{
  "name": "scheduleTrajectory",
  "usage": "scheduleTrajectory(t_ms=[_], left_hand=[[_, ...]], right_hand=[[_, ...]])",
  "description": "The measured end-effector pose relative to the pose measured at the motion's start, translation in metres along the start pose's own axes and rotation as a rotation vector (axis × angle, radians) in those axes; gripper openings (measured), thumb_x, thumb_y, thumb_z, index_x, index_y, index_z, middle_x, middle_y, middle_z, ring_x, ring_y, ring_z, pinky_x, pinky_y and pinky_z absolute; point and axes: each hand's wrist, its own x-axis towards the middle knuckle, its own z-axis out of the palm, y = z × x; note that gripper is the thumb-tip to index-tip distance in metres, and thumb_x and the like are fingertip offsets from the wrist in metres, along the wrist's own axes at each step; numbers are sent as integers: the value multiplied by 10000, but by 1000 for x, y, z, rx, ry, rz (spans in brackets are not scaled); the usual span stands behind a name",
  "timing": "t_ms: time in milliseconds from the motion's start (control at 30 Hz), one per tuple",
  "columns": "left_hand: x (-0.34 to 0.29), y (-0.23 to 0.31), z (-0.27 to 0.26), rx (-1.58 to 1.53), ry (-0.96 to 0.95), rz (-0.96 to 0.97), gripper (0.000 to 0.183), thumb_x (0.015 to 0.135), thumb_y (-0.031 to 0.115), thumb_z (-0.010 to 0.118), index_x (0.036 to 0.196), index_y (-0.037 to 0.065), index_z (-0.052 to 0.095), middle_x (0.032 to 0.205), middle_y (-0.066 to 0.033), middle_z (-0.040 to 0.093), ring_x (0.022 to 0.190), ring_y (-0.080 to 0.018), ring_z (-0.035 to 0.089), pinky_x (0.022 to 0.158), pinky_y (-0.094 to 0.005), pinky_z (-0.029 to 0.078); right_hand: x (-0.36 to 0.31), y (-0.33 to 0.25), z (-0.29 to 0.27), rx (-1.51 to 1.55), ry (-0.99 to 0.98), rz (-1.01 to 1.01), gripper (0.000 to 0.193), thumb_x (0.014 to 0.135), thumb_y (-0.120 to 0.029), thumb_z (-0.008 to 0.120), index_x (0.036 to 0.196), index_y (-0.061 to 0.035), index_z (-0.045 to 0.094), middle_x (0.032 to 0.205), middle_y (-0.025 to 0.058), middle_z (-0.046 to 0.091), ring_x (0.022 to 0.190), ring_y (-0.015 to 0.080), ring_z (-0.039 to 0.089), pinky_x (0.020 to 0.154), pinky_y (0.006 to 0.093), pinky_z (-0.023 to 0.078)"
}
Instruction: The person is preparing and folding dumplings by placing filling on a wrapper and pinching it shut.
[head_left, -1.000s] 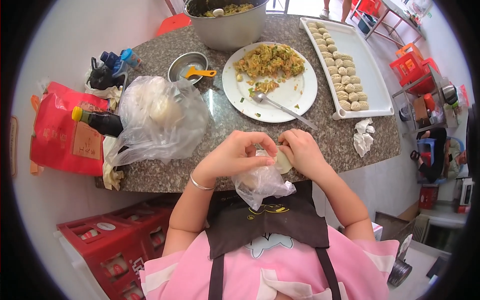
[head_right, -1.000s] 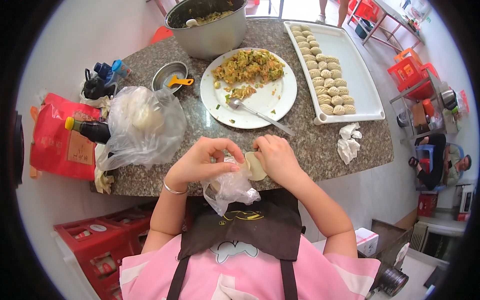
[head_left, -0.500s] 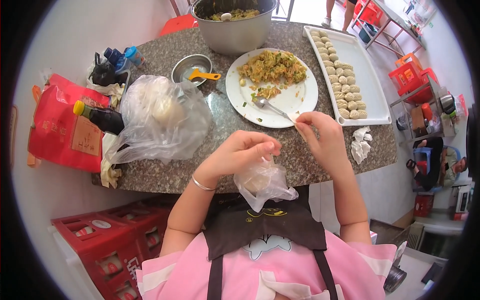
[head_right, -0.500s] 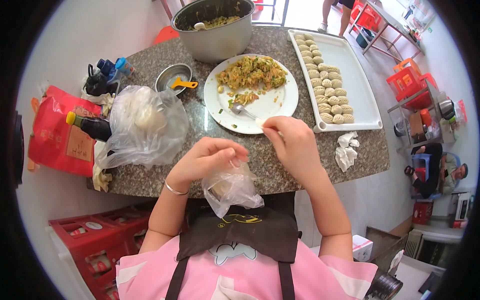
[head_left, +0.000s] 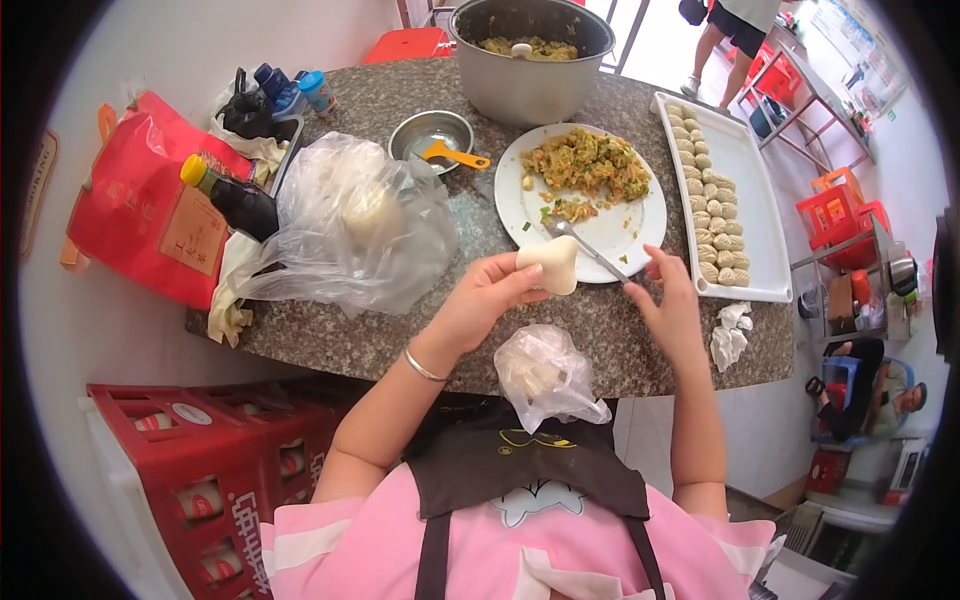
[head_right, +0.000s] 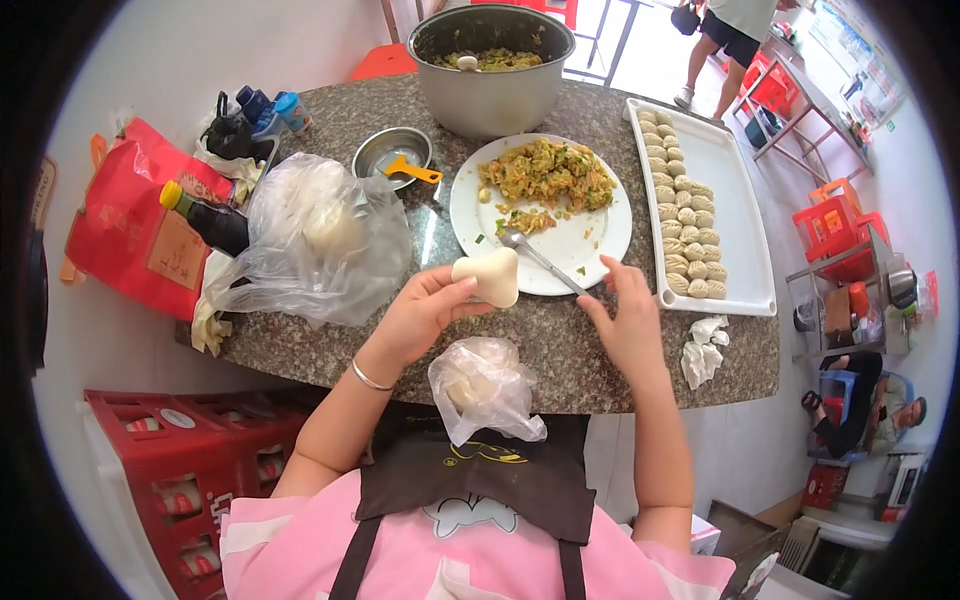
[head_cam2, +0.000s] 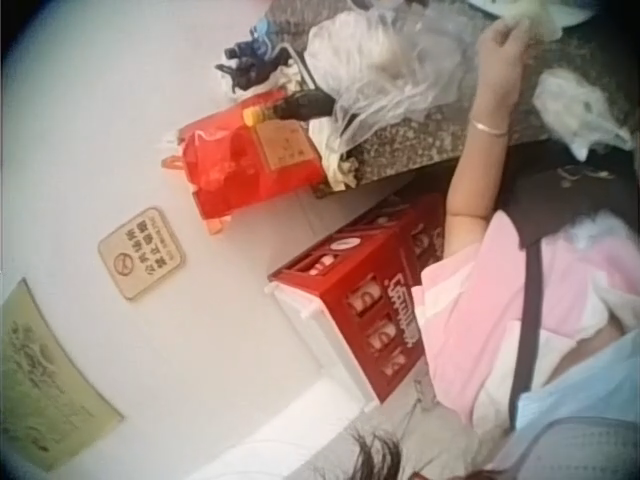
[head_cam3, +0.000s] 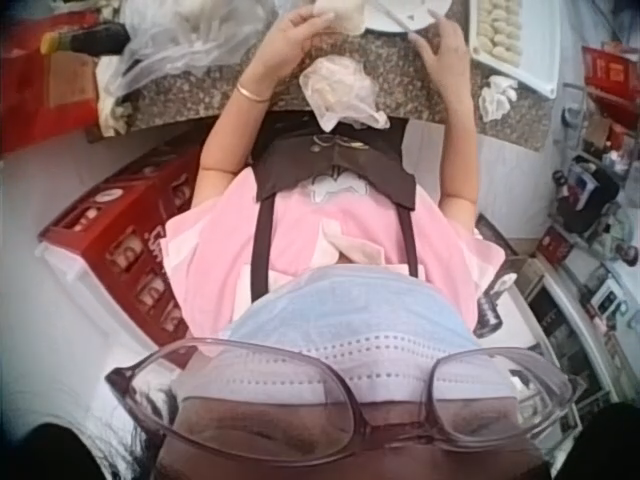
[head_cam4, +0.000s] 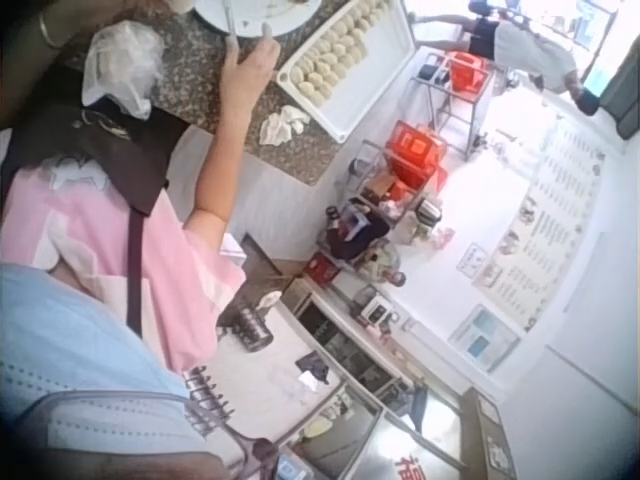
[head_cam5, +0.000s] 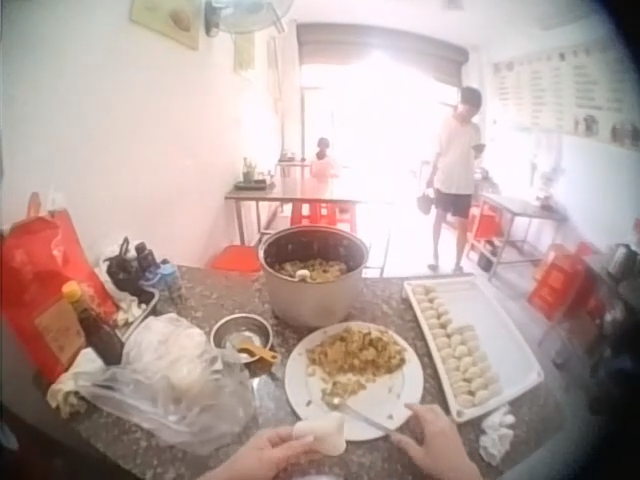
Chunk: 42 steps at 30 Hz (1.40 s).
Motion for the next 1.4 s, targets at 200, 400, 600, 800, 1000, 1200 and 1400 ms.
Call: scheduleTrajectory(t_ms=[200,400,600,800,1000,1200,1400], left_hand=[[-4,2,9,82,-94,83,294,954,160,517,1156,-46,575,1095,-113,636,982,-174,629,879,-331,511],[-10,3,7,25,-33,63,293,950,158,520,1161,-39,570,1068,-95,645,932,-157,641,825,-296,520],[-15,2,-18,-43,109,-35,298,927,128,531,1189,-15,533,1046,-100,647,916,-171,647,822,-298,525],[-18,-2,-14,-300,113,-76,312,909,122,555,1193,0,508,1102,-110,623,970,-182,628,832,-317,523],[-21,-8,-26,-135,127,-69,272,899,127,576,1118,-22,513,1092,-108,612,973,-187,624,852,-333,520],[-23,-13,-30,-326,122,-109,314,894,64,524,1185,-48,489,1135,-137,595,987,-200,626,869,-334,525],[-20,-20,-35,-428,118,-95,354,885,12,473,1227,-78,458,1182,-170,573,1052,-237,608,910,-346,517]], right_hand=[[6,-17,13,583,-41,38,422,844,-126,637,1240,-30,524,998,116,619,947,241,591,854,352,453],[9,-28,14,419,-95,-9,439,833,-157,652,1241,-47,533,1015,108,635,963,211,597,843,332,452],[-3,-5,14,-76,-40,14,521,751,-110,724,1231,-60,528,886,125,607,818,264,601,716,377,489],[10,-9,16,47,15,-129,242,862,-71,581,1097,-53,634,718,150,586,657,281,594,635,361,466],[18,13,25,-81,68,-109,246,870,-50,553,1094,-56,654,728,158,594,662,282,599,619,345,462],[26,13,30,70,217,-83,237,863,-55,567,1081,-49,662,753,164,610,684,283,611,639,355,467],[28,8,28,60,166,-113,230,860,-66,573,1070,-57,666,727,151,600,653,288,591,616,355,460]])
